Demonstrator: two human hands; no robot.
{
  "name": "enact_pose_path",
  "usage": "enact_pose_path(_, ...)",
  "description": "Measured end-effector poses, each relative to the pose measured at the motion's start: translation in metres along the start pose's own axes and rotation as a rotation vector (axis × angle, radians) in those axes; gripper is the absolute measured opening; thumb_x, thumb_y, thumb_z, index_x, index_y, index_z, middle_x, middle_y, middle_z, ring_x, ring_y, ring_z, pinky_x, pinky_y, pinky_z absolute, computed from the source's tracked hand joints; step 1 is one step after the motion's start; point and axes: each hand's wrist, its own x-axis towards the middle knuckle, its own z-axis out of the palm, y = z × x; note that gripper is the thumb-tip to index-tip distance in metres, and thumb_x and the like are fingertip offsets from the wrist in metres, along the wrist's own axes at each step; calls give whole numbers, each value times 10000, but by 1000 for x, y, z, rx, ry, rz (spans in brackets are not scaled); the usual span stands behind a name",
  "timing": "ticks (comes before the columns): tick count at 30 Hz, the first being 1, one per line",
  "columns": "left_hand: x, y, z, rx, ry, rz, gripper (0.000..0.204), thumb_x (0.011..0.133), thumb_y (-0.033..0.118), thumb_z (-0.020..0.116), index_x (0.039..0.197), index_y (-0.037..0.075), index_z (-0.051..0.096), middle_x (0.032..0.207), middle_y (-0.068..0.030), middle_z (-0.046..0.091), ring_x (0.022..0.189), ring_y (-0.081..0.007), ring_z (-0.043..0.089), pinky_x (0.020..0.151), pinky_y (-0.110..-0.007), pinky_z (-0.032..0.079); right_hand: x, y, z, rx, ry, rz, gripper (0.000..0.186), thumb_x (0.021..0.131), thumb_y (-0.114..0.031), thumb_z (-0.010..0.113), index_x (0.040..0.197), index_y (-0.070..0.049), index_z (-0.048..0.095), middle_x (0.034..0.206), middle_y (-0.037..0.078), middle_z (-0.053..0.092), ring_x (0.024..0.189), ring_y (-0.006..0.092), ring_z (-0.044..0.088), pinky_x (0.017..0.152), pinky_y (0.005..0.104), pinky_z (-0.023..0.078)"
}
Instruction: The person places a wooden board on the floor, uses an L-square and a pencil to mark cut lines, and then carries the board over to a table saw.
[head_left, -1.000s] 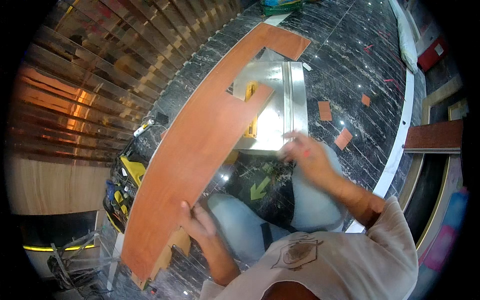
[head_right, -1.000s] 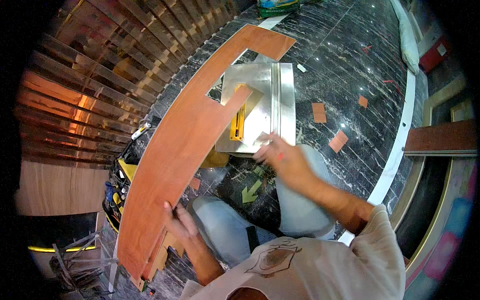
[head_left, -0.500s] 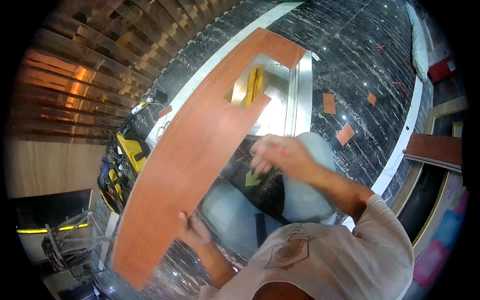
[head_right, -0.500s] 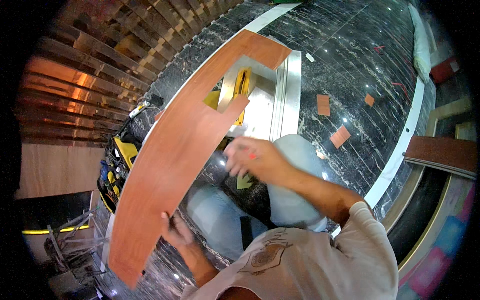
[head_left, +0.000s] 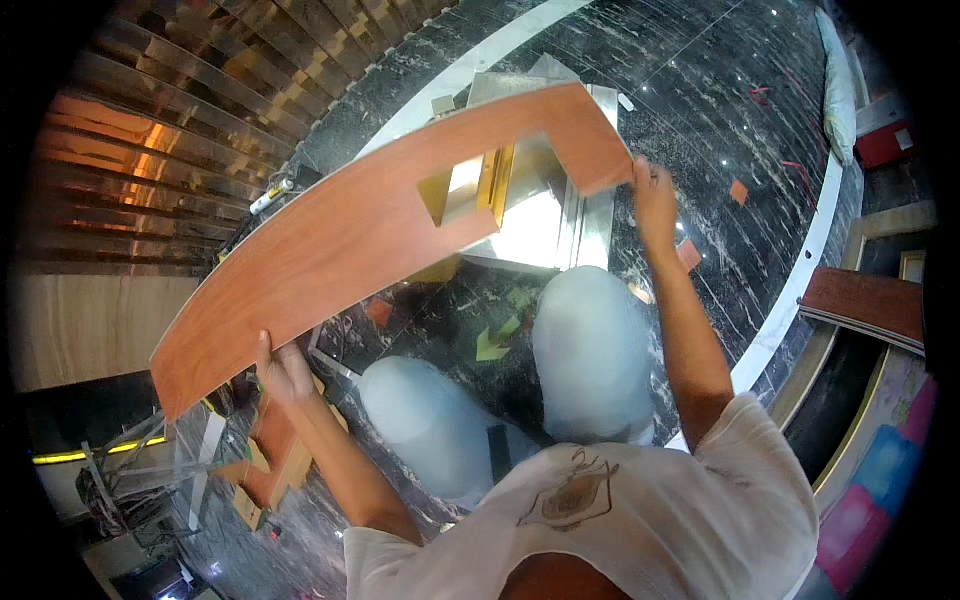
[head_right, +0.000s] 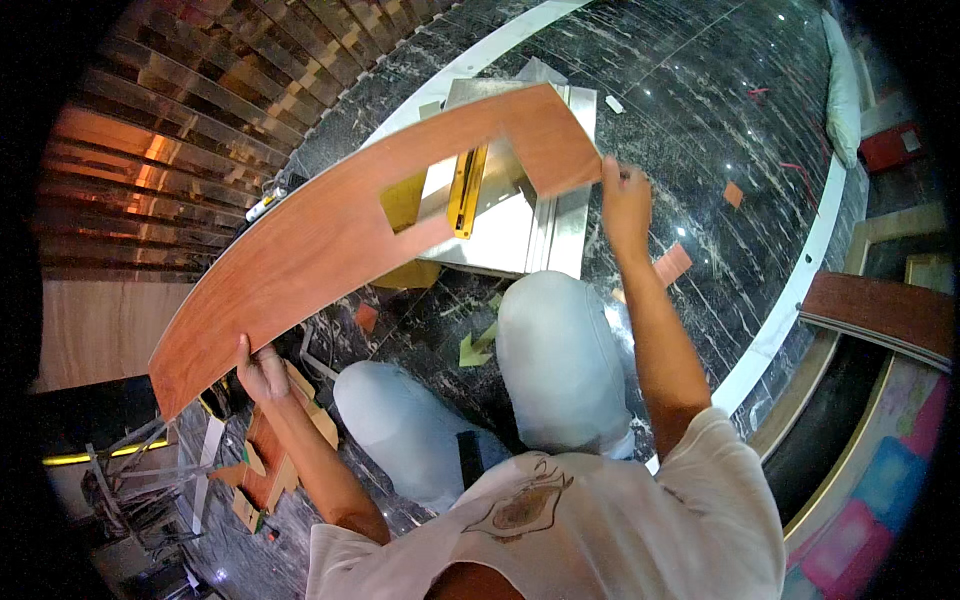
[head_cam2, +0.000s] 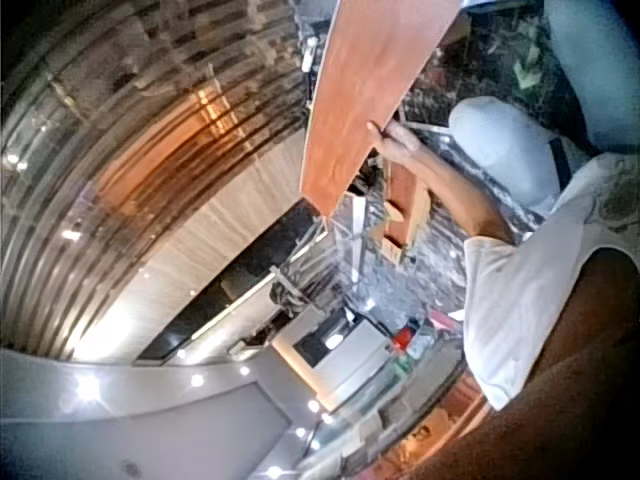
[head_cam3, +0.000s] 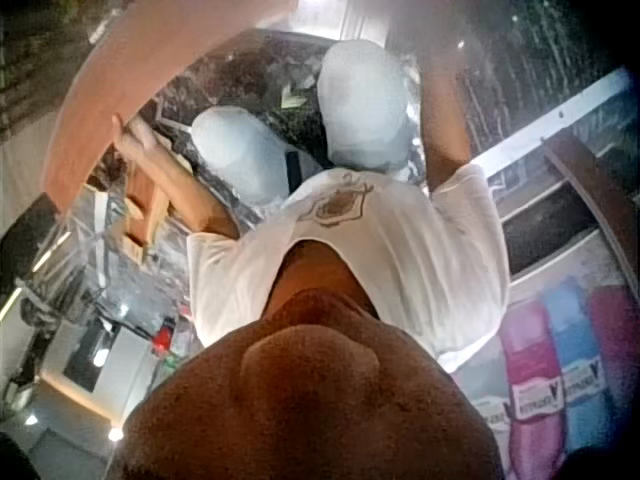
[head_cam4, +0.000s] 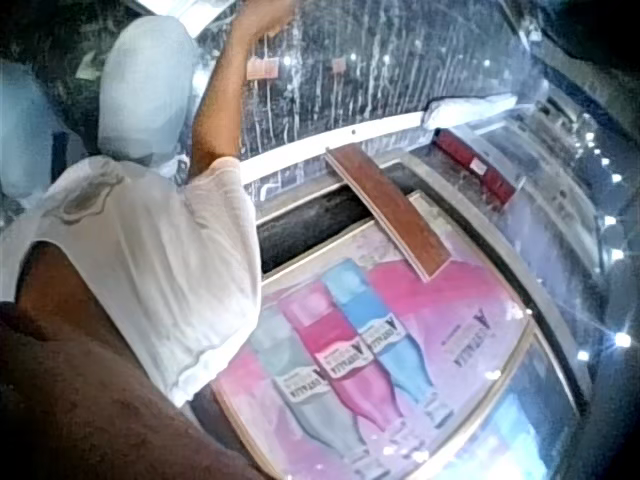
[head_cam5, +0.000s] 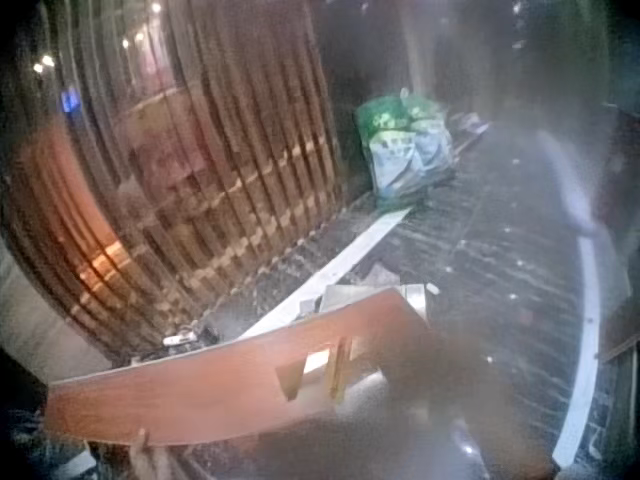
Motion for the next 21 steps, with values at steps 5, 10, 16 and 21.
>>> enact_pose_path(5, 26, -29, 2, 29, -8, -68, 554, 909, -94, 585, 1431, -20, 414, 1463, -176, 473, 1344, -317, 469, 1175, -505, 376, -8, 66, 18, 723, 310, 267, 393, 1063, -395, 402, 1083, -30, 546, 869, 74, 617, 736, 157, 592, 668, 305, 495)
enact_pose_path(10, 43, -25, 7, 69, -5, -62, 526, 912, -108, 572, 1416, -29, 441, 1453, -179, 492, 1332, -313, 486, 1163, -498, 397, -34, 84, 23, 370, 57, 385, 426, 1036, -369, 467, 998, 7, 663, 916, 135, 665, 748, 211, 611, 704, 345, 501)
enact_pose_path(16, 65, -40, 29, 12, -71, -66, 490, 919, -112, 575, 1389, -30, 465, 1427, -176, 515, 1306, -295, 513, 1143, -463, 429, -23, 74, 38, -144, -13, 69, 497, 1051, -363, 445, 976, 79, 658, 983, 336, 650, 912, 508, 614, 782, 516, 475)
enact_pose_path(21, 77, -56, 35, -36, -82, -140, 469, 929, -101, 568, 1381, -25, 467, 1429, -176, 500, 1303, -304, 506, 1152, -469, 418, -5, 71, 38, -197, -87, 68, 524, 1066, -374, 408, 981, 86, 644, 882, 334, 641, 834, 482, 626, 770, 493, 475)
